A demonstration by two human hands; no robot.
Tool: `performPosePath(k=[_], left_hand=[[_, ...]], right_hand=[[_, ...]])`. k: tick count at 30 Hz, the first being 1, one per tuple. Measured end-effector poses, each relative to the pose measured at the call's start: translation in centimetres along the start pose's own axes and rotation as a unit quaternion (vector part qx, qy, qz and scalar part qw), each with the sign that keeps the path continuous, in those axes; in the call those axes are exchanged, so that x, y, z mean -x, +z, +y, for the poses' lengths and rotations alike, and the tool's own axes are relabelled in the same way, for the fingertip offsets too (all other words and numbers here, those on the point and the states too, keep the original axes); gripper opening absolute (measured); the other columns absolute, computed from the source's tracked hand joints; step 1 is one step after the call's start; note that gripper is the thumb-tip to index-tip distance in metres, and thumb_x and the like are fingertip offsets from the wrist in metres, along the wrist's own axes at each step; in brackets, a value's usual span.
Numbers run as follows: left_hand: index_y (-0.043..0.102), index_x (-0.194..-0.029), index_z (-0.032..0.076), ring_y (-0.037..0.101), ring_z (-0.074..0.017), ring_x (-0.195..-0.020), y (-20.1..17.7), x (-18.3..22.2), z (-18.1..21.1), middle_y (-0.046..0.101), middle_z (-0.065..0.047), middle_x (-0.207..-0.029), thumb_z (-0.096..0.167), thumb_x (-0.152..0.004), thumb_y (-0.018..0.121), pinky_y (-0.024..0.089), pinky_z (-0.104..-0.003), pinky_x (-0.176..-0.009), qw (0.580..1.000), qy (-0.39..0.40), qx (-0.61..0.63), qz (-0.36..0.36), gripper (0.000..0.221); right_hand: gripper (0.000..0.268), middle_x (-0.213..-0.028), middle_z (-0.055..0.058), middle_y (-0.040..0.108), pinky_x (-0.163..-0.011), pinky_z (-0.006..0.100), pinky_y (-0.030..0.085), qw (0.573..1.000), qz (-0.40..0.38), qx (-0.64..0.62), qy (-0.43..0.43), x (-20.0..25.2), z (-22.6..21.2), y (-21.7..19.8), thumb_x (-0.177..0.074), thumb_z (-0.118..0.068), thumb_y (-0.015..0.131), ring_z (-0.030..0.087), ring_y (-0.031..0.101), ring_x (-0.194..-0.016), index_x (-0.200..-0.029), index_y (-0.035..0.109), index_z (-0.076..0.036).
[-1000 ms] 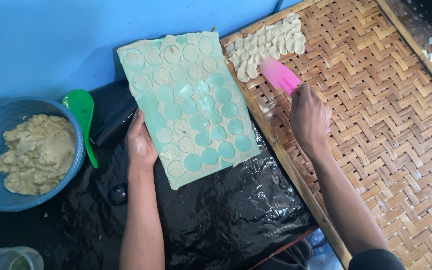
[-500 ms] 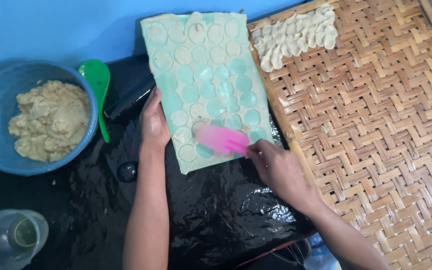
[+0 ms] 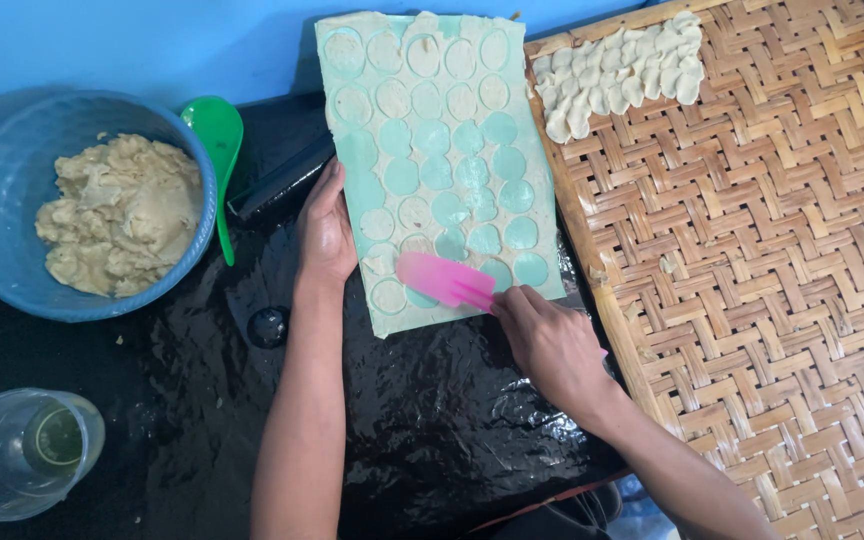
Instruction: Spreading small circular dough pieces onto a woven mat using a spatula for drying or processing.
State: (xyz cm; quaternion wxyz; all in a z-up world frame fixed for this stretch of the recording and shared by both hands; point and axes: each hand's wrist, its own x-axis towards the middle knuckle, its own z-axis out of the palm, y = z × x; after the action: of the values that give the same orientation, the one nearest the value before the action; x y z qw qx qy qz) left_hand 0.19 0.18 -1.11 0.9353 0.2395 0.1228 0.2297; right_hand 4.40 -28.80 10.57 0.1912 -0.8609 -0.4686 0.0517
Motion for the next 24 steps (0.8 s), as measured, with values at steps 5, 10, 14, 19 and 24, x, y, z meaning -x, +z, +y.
performPosePath(k=[5,10,14,19,24], left_hand=[[0.046,-0.151,-0.001,0.059,-0.0221,-0.131,-0.1,0.0,-0.1,0.059,-0.014,-0.145,0.022,-0.110,0.048,0.048,-0.037,-0.112,1.000,-0.002,0.000,0.003,0.048],[0.045,-0.153,-0.001,0.059,-0.0221,-0.132,-0.4,-0.1,-0.1,0.058,-0.014,-0.147,0.022,-0.110,0.047,0.047,-0.037,-0.113,1.000,0.000,0.008,-0.018,0.049],[0.045,-0.153,-0.002,0.059,-0.0218,-0.132,-0.4,-0.1,-0.1,0.059,-0.014,-0.146,0.022,-0.110,0.047,0.047,-0.037,-0.113,1.000,0.002,0.004,-0.015,0.048],[0.046,-0.152,-0.002,0.059,-0.0221,-0.131,-0.4,-0.1,-0.2,0.059,-0.014,-0.145,0.021,-0.110,0.047,0.048,-0.037,-0.112,1.000,0.002,0.004,-0.012,0.048],[0.046,-0.152,-0.003,0.059,-0.0222,-0.132,-0.4,-0.1,-0.2,0.059,-0.014,-0.146,0.022,-0.110,0.049,0.047,-0.036,-0.113,1.000,0.007,-0.002,-0.009,0.049]], right_hand=[[0.015,-0.083,0.012,0.066,-0.053,0.045,0.052,1.000,-0.010,0.010,-0.008,0.0,0.0,-0.2,-0.100,-0.020,0.063,0.034,0.068,-0.064,-0.100,0.063,-0.005],[0.016,-0.083,0.011,0.066,-0.053,0.044,0.052,1.000,-0.001,0.012,-0.025,0.2,0.3,-0.1,-0.099,-0.020,0.063,0.033,0.068,-0.065,-0.100,0.062,-0.005],[0.015,-0.083,0.012,0.066,-0.052,0.044,0.052,0.999,-0.018,0.020,-0.031,0.1,0.4,-0.1,-0.100,-0.019,0.061,0.033,0.067,-0.063,-0.101,0.063,-0.004],[0.016,-0.082,0.012,0.065,-0.053,0.046,0.050,0.999,-0.013,0.015,-0.034,-0.1,1.0,0.6,-0.100,-0.020,0.061,0.035,0.066,-0.063,-0.098,0.062,-0.005],[0.016,-0.083,0.013,0.068,-0.054,0.047,0.051,0.999,-0.020,-0.008,-0.025,-0.7,1.0,0.7,-0.098,-0.020,0.064,0.037,0.067,-0.064,-0.096,0.061,-0.005]])
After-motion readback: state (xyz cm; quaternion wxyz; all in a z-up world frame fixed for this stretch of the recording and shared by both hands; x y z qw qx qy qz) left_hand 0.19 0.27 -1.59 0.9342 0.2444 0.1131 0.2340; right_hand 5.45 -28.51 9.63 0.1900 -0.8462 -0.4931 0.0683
